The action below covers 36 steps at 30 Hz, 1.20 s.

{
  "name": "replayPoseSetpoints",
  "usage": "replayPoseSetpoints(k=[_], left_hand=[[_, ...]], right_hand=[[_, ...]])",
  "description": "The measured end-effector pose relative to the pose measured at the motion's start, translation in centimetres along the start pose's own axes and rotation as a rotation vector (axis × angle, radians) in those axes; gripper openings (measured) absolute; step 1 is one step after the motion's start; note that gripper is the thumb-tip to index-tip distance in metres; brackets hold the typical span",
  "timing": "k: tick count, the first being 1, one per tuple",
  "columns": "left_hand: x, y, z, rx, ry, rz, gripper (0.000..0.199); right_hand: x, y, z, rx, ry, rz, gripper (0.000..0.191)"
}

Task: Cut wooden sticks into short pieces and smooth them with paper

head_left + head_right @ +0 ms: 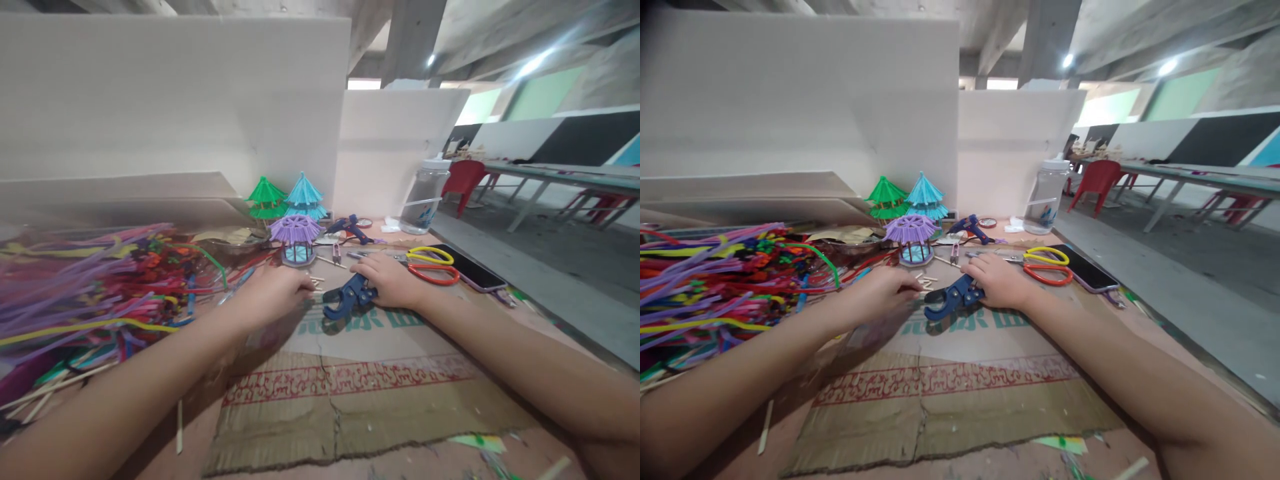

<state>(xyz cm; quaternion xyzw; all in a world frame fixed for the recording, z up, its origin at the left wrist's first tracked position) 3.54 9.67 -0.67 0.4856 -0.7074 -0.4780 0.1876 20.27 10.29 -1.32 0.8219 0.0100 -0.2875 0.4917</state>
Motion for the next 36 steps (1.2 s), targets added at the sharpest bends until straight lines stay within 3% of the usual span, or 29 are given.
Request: replayPoseSetpoints(k=[8, 13, 23, 28, 36], left_hand=[[0.2, 0.2, 0.0, -0.133, 0.021, -0.043, 0.021], [0.4, -0.7, -0.3, -0.163, 0.018, -0.071, 0.03], [0.5, -1.8, 0.6, -0.091, -0.006, 0.029, 0.033], [0.3, -1.3, 0.2, -0.03, 0.014, -0.002, 0.023], [-0.2, 0.6, -0.1, 0.186, 0.052, -0.087, 0.032]], right_hand=[[0.1, -0.2, -0.2, -0.009, -0.016, 0.002, 0.044], [0.0, -0.2, -0.1, -0.015, -0.016, 0.012, 0.046], [0.0, -0.3, -0.2, -0.021, -0.035, 0.028, 0.044], [0.0, -0.1, -0.1, -0.001, -0.032, 0.031, 0.045], [0.1, -0.4, -0.2, 0.008, -0.035, 0.05, 0.046]])
Point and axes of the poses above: each hand's wrist, its own x-axis away from the middle knuckle, its own y-axis out of the back of the hand, z = x × y, the point moved 10 cm from there along -x, towards the middle knuckle, and after that the axes turned 5 degrees about x, right-handed, at the moved point
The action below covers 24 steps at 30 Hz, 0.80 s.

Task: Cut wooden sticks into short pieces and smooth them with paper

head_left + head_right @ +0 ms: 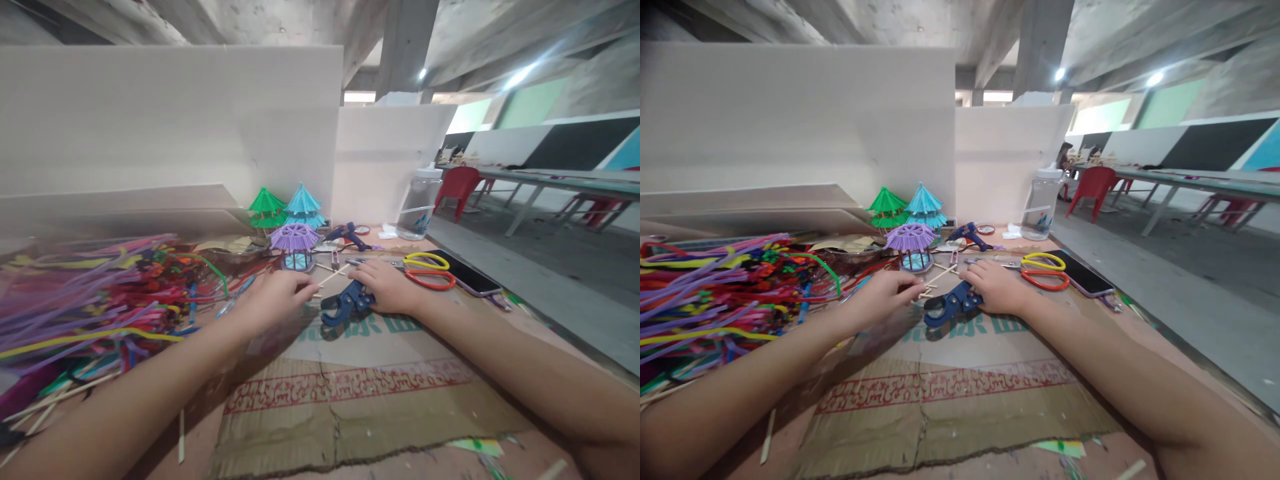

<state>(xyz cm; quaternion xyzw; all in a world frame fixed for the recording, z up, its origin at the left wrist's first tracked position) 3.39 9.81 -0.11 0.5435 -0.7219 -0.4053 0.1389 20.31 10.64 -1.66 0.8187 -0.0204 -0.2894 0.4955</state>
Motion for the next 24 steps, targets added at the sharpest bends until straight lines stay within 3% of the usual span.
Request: replayPoseSetpoints(k=[5, 12, 19, 24], left_hand=[[0.0, 0.1, -0.9, 0.23, 0.006, 0.047, 0.037], [1.0, 1.7, -4.6, 0.386, -0.083, 0.003, 0.036], [2.8, 4.6, -7.2, 0.144, -0.246, -0.201, 0.033], [3.1, 5.3, -8.1, 0.105, -0.312, -0.229, 0.029]], right_hand=[[-0.1, 0.2, 0.2, -0.008, -0.002, 0.002, 0.047], [-0.2, 0.9, 0.2, -0.014, 0.007, -0.03, 0.045], [-0.6, 5.4, -1.8, 0.004, -0.175, -0.191, 0.058], [-0.6, 8.6, -1.9, 0.038, -0.193, -0.317, 0.06]])
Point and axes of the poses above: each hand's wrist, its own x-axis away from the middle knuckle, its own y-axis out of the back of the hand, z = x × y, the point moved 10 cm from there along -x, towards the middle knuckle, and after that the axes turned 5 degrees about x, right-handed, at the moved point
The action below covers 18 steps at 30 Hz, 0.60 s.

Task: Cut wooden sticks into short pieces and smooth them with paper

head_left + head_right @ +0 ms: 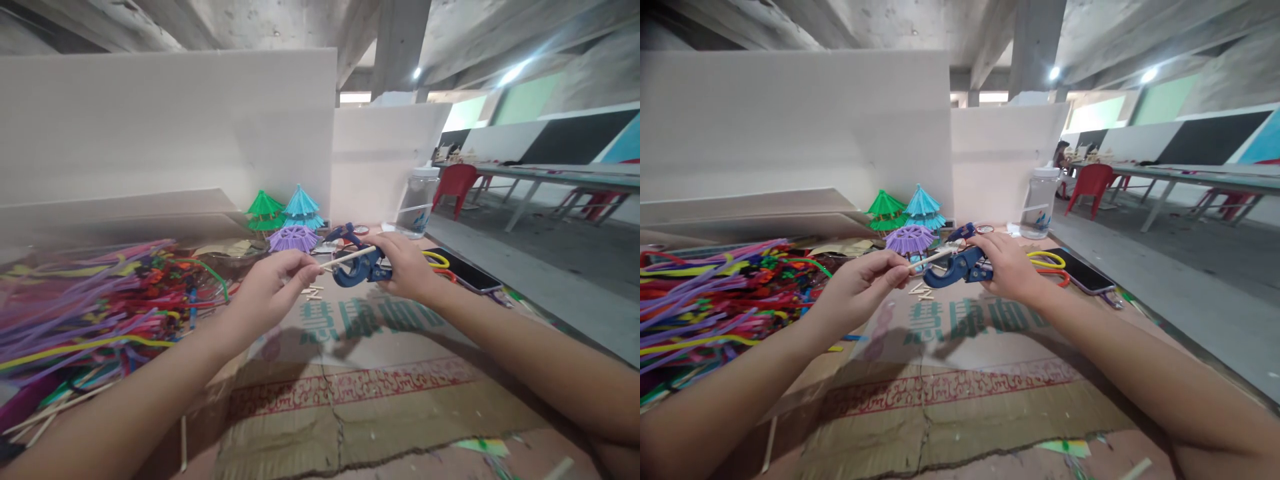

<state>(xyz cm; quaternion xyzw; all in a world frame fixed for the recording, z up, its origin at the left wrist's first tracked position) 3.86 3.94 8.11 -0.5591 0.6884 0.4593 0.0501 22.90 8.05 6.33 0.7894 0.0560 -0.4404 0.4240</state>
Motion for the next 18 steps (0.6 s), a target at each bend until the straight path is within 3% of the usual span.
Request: replayPoseSetpoints(k=[9, 14, 18], left_hand=[[-0.1, -1.5, -0.2, -0.099, -0.016, 0.117, 0.034], [0.4, -2.8, 0.2, -0.066, -0.06, 0.204, 0.024], [0.4, -2.5, 0.8, -0.007, -0.043, 0.155, 0.017]], right_hand=[[-1.0, 2.0, 1.0, -0.041, -0.01, -0.03, 0.062], [-1.3, 1.4, 2.5, -0.103, -0.007, 0.042, 0.06], [-1.3, 0.3, 2.9, -0.197, -0.07, 0.116, 0.056]])
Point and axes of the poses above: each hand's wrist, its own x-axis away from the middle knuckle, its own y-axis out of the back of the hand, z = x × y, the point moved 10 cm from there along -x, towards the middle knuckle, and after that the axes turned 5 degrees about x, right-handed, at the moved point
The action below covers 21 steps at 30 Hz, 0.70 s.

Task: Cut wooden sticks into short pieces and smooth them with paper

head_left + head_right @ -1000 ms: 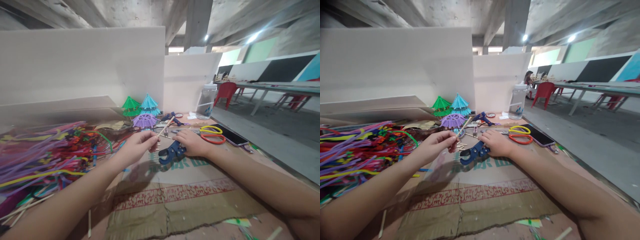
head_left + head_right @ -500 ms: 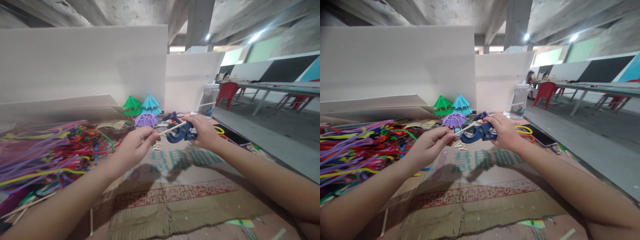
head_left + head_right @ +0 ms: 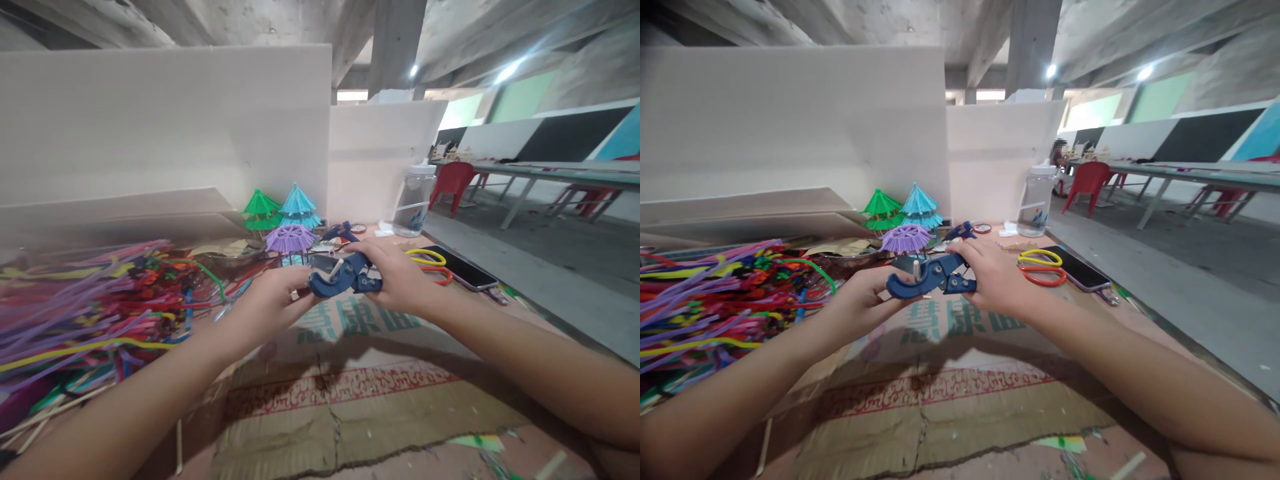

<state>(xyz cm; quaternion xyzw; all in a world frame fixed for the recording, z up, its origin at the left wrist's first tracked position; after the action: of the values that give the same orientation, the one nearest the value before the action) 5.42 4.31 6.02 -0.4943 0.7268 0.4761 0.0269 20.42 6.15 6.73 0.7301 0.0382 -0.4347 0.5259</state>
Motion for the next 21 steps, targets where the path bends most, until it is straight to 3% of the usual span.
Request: replayPoseSetpoints(k=[4, 7, 9, 14, 21], left_hand=[[0.0, 0.3, 2.4, 0.186, 0.189, -0.096, 0.021], [0.3, -1.1, 4.3, 0.427, 0.331, -0.122, 0.027], [0.6, -2.5, 4.8, 0.512, 0.37, -0.101, 0.027], [1.0, -4.8, 4.4, 0.522, 0.368, -0.032, 0.016], [0.6, -4.3, 3.7, 0.476, 0.269, -0.065, 0.021]], right_hand=[[0.1, -0.4, -1.4, -0.196, -0.209, -0.045, 0.038], [0.6, -1.5, -2.0, -0.437, -0.394, -0.021, 0.011], [0.7, -2.6, -1.4, -0.577, -0.451, 0.053, 0.006], [1.1, -4.7, 0.3, -0.812, -0.502, 0.176, 0.01], [1.5, -6.3, 0.6, -0.876, -0.523, 0.194, 0.014]])
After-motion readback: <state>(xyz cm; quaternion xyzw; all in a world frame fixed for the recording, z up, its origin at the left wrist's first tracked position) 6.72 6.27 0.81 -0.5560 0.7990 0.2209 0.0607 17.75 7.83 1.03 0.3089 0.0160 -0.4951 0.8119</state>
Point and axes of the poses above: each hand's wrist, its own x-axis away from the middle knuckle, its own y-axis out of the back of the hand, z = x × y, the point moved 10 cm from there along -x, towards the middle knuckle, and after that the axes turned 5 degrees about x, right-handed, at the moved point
